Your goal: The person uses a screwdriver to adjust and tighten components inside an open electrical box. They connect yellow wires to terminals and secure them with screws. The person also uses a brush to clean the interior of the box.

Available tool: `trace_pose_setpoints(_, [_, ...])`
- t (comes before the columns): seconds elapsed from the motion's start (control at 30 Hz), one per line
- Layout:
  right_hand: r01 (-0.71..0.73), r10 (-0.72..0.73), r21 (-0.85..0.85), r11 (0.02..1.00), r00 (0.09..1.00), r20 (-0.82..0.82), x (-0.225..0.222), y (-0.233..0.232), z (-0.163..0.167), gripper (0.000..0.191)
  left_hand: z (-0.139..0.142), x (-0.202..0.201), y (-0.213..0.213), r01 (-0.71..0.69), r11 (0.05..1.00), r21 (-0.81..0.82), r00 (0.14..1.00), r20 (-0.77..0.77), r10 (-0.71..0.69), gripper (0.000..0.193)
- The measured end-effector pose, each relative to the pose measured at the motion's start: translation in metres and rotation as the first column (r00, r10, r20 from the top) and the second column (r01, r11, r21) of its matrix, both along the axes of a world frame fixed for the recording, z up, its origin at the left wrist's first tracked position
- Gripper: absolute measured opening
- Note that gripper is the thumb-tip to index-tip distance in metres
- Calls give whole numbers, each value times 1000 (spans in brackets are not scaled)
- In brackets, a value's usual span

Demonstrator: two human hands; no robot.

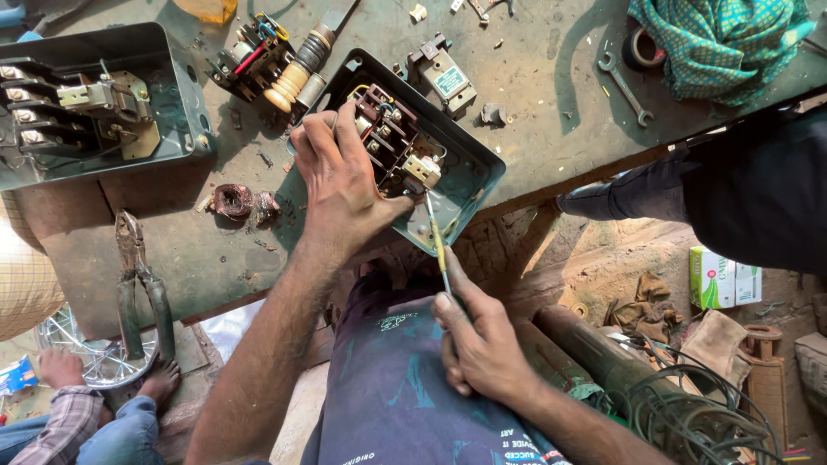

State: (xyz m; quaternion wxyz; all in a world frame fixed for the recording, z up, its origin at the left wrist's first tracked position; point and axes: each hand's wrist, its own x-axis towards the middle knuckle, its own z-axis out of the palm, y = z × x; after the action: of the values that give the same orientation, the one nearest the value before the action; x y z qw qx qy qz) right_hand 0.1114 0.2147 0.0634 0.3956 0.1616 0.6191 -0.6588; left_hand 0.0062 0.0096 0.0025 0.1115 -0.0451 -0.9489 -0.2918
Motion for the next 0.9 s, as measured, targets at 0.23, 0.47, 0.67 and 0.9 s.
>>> trace_pose_setpoints(0.23, [-432, 384, 430, 793, 902, 197, -58, 46, 17, 65, 3, 3, -5, 29, 999, 17, 999, 25, -30, 123])
trace_pose_setpoints(0.47, [-24, 20, 150, 988, 999, 30, -1, -11, -2, 69, 2, -2, -5, 32, 999, 42, 999, 1, -32, 120])
trace_pose_setpoints(0.67, [-76, 65, 242, 967, 996, 55, -16, -15, 10, 70, -4, -7, -11, 84, 996, 21, 996, 28, -85, 126])
trace_pose_setpoints(0.9, [-109, 92, 309, 945, 993, 68, -28, -6, 20, 71, -1, -6, -9, 52, 998, 44, 997, 49, -54, 123])
